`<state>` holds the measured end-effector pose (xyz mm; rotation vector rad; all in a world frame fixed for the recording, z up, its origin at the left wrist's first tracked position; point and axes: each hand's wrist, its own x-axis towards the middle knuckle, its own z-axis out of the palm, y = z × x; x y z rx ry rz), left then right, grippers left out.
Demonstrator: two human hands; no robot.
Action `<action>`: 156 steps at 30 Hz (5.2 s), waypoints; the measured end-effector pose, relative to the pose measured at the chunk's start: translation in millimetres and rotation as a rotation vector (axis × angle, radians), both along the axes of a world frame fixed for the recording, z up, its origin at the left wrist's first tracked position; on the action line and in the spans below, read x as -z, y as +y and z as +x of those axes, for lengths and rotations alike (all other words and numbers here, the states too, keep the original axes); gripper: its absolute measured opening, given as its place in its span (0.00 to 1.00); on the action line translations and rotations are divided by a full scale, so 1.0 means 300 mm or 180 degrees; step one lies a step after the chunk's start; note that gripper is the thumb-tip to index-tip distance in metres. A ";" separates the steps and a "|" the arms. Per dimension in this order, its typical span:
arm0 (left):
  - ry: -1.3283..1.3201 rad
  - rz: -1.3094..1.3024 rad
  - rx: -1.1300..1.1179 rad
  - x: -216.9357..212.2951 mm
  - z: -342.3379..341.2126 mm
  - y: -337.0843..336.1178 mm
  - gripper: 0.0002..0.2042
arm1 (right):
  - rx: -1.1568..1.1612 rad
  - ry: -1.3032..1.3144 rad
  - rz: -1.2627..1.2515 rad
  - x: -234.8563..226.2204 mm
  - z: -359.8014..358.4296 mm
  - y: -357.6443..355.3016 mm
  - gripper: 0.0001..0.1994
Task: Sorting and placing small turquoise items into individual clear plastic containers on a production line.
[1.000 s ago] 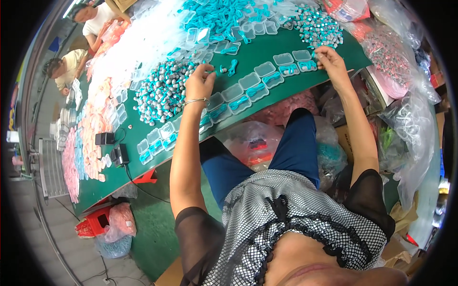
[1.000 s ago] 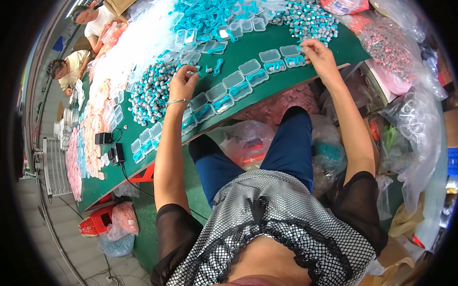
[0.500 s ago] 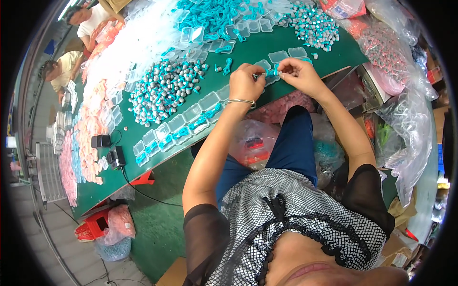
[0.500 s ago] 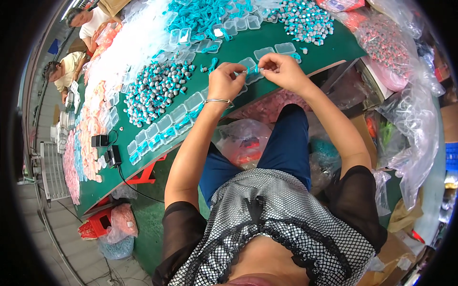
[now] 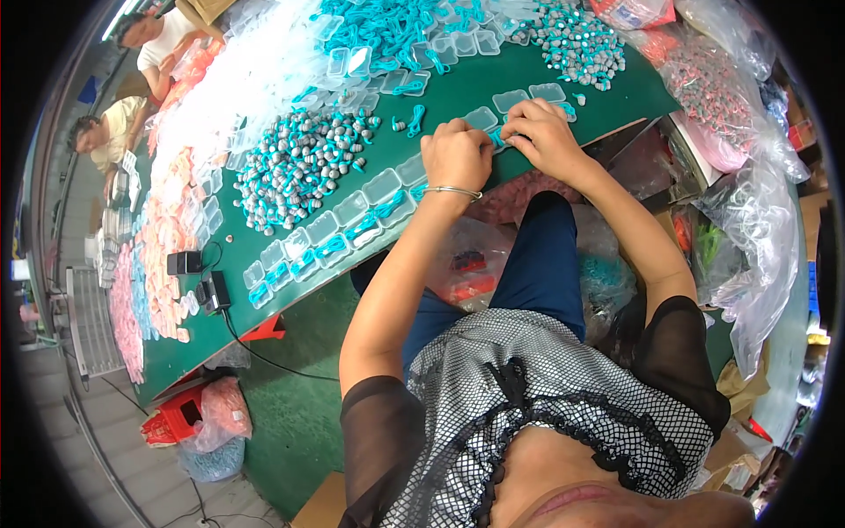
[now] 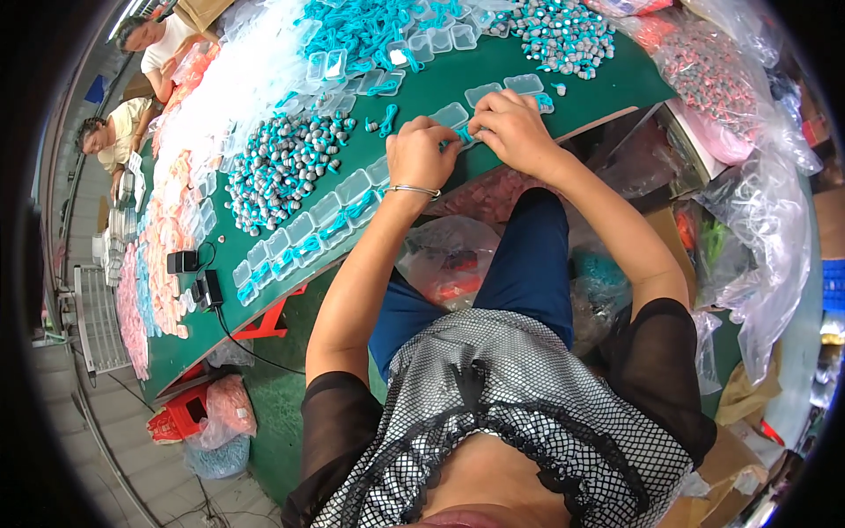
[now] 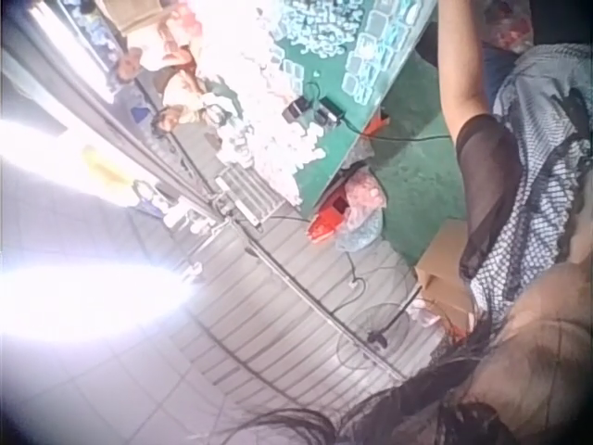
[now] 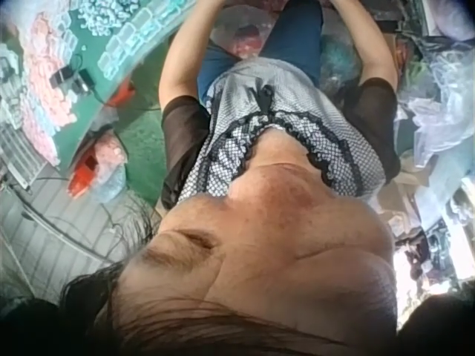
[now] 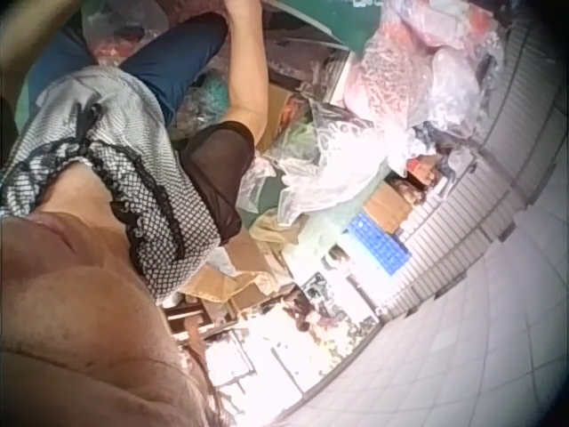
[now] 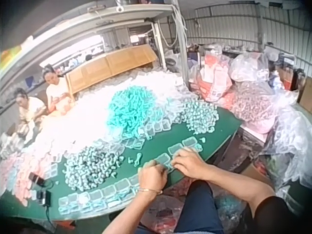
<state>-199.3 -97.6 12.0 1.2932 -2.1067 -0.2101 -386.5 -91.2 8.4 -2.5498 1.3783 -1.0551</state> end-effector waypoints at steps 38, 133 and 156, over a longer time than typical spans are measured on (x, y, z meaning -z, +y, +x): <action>-0.0332 0.0531 -0.0338 -0.028 0.344 -0.240 0.07 | 0.1459 -0.1398 0.0197 -0.012 -0.486 -0.080 0.06; 0.0150 -0.0128 0.0634 -0.061 0.188 0.077 0.11 | -0.0290 0.0446 -0.0064 -0.077 0.164 0.056 0.06; -0.0390 0.0415 -0.0063 -0.047 0.547 -0.122 0.07 | 0.0214 -0.0507 -0.0471 -0.177 -0.065 -0.015 0.04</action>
